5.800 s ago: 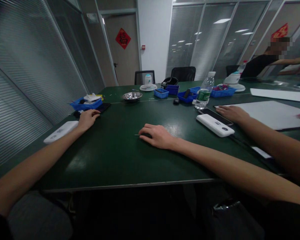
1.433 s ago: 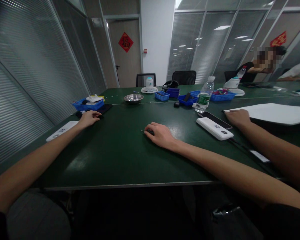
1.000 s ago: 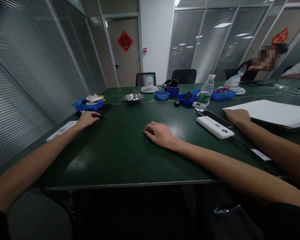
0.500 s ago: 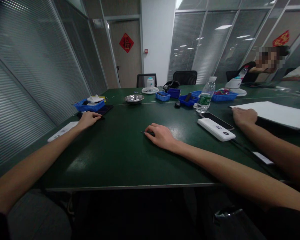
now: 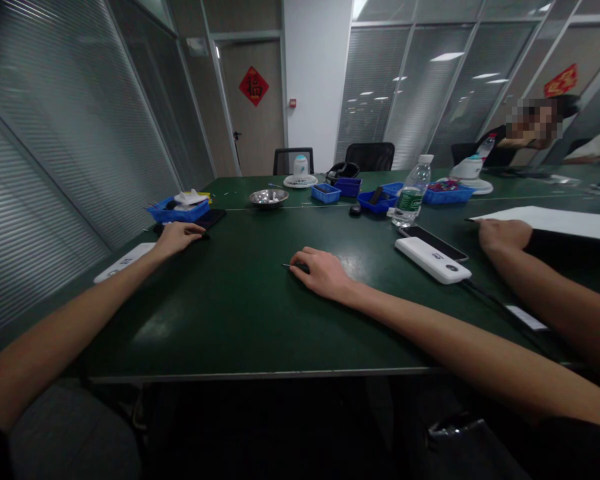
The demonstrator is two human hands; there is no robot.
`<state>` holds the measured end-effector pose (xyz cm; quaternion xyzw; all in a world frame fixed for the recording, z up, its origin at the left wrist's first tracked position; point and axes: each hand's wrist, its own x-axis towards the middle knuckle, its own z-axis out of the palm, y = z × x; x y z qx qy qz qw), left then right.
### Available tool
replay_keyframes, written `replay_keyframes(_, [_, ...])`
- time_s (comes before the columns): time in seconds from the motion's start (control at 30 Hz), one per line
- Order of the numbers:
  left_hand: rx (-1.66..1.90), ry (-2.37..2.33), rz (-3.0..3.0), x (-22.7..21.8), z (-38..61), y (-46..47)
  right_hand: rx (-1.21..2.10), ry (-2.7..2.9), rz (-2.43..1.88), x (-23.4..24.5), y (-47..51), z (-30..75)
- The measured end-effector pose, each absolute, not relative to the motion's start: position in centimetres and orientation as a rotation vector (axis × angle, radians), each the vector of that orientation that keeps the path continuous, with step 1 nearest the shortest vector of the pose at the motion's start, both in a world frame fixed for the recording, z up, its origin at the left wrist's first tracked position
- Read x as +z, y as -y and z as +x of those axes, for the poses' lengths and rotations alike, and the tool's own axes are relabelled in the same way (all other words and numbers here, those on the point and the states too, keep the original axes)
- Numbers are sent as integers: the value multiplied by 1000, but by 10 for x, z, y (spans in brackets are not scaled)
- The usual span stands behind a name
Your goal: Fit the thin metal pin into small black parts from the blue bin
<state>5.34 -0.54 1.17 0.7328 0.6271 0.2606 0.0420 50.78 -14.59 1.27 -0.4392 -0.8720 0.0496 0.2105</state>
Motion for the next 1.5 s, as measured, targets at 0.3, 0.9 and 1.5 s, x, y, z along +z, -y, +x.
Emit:
replay_keyframes(0.3, [702, -1840, 2177, 15, 64, 7, 149, 2433, -1186, 13, 146, 507])
replay_keyframes(0.9, [663, -784, 2380, 14, 216, 123, 187, 2470, -908, 19, 158, 505])
replay_keyframes(1.5, [614, -727, 2338, 13, 223, 128, 198, 2557, -733, 13, 153, 502])
